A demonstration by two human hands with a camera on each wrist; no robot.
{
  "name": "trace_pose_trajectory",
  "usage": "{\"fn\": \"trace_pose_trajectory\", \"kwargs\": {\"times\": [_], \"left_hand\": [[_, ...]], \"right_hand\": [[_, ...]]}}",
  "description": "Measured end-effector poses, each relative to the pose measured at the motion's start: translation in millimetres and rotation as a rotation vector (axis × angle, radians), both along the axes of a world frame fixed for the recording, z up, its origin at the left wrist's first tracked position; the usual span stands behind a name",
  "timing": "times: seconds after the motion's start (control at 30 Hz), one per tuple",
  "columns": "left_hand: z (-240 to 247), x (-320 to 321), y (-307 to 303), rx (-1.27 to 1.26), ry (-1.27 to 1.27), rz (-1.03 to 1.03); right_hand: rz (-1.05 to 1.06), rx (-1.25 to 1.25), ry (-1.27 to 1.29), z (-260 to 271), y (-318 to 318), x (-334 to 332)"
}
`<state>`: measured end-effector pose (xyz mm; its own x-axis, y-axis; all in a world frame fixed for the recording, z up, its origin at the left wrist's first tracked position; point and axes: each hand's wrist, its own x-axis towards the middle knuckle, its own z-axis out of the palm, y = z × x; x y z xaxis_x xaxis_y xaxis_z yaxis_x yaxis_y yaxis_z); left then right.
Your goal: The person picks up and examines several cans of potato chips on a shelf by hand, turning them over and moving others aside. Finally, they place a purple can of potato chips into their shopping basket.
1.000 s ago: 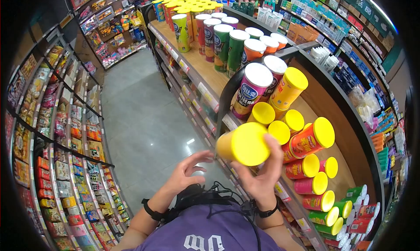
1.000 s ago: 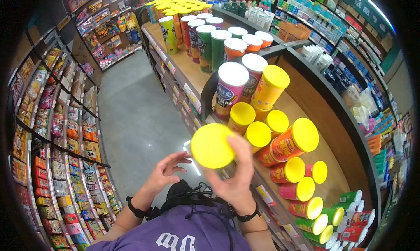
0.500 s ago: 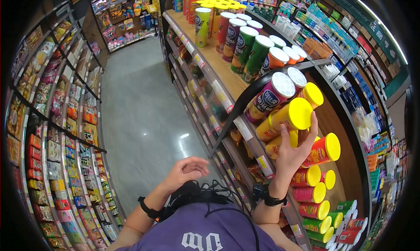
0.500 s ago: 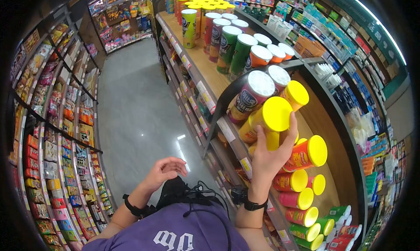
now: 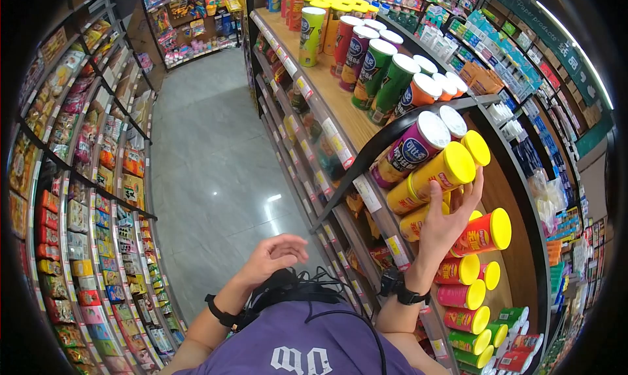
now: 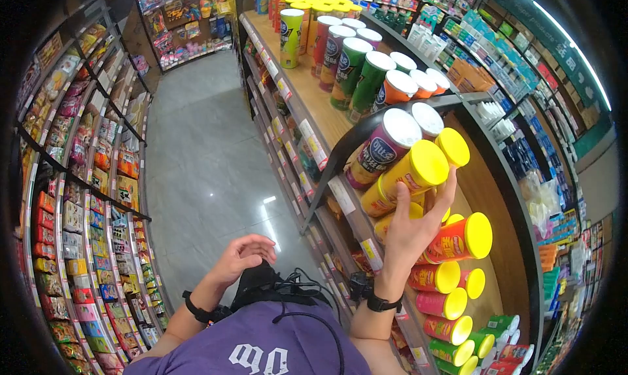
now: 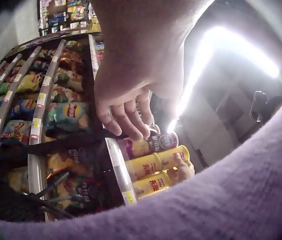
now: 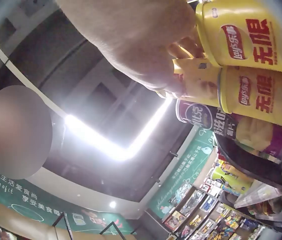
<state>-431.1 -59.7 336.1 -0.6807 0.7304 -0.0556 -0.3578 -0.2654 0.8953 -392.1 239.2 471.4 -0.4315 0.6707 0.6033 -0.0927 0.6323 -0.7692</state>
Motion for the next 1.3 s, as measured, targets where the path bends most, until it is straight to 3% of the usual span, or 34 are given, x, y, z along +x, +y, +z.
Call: {"fn": "trace_pose_trajectory", "kwargs": {"times": [0.33, 0.63, 0.8, 0.87, 0.93, 0.97, 1.1, 1.3], "left_hand": [[-1.6, -6.9, 9.8, -0.039, 0.006, 0.010], [16.0, -66.0, 134.8, -0.049, 0.323, -0.003], [40.5, -81.9, 183.6, -0.329, 0.562, 0.176], [28.7, -82.0, 202.3, -0.292, 0.653, 0.265], [36.0, -74.9, 211.0, -0.262, 1.016, 0.532], [38.8, -67.8, 211.1, -0.319, 0.819, 0.394], [30.0, -69.2, 229.2, -0.234, 0.899, 0.526], [31.2, -77.3, 229.8, -0.399, 0.854, 0.356]], "right_hand": [[0.014, 0.028, -0.043, 1.7, -10.1, 5.0], [-0.023, 0.101, -0.080, -0.9, -13.4, 10.3], [-0.031, 0.123, -0.094, 2.6, -9.8, 12.3], [0.007, 0.076, -0.085, 1.8, -7.4, 10.0], [-0.022, 0.112, -0.097, 2.2, -5.6, 7.1], [-0.016, 0.094, -0.099, 2.0, -5.0, 6.1], [-0.036, 0.132, -0.135, 6.2, -3.9, 3.3], [-0.015, 0.052, -0.151, 4.1, -0.9, 4.0]]}}
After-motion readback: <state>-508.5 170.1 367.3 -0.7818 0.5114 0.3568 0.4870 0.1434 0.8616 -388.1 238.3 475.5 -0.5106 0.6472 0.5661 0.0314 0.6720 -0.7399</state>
